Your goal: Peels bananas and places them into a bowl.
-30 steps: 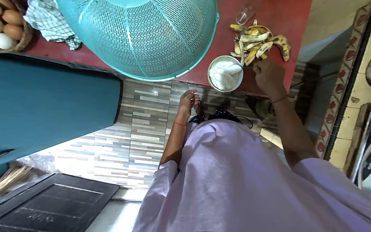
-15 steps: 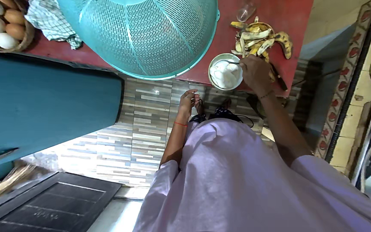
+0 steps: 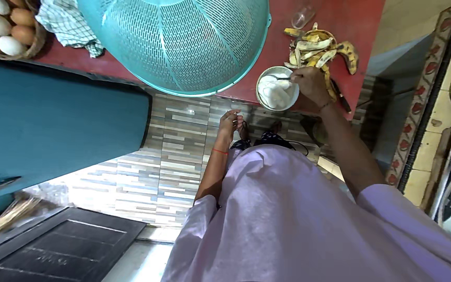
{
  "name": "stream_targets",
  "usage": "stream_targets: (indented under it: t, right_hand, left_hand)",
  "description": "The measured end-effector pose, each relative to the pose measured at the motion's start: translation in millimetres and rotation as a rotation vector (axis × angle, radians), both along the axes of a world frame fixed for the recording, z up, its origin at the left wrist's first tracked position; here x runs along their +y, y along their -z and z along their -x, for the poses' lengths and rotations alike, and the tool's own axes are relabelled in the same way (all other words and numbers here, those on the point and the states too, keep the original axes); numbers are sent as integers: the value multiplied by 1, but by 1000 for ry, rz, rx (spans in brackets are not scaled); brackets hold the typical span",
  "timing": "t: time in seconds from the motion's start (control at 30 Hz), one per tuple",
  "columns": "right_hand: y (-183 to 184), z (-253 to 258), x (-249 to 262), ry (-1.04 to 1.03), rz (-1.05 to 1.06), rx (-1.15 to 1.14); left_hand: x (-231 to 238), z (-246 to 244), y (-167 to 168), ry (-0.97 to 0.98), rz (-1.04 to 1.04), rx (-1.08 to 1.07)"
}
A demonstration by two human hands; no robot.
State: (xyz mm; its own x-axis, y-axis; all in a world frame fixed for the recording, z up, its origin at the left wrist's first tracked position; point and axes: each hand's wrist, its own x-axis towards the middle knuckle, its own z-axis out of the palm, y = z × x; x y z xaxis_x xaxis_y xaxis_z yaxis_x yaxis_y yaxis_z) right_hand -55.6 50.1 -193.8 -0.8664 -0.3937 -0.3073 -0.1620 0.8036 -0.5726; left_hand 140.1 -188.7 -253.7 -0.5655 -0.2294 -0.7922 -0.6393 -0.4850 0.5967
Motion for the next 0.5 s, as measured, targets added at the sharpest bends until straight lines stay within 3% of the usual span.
stream_targets:
  t: [0.13,0.23,0.37,0.5]
  right_hand:
    - [-8,2,12,81,79,53]
    - [-21,-10,9,-4,71,156]
    - [-29,-25,-5,-160,-90,281]
    - [-26,-26,-4,-106,-171,424]
  left_hand:
    - [2,2,-2,13,6,6]
    - [3,3,0,16,-8,3]
    - [5,4,-1,18,-6,6]
    - [4,2,-3,2,-9,10]
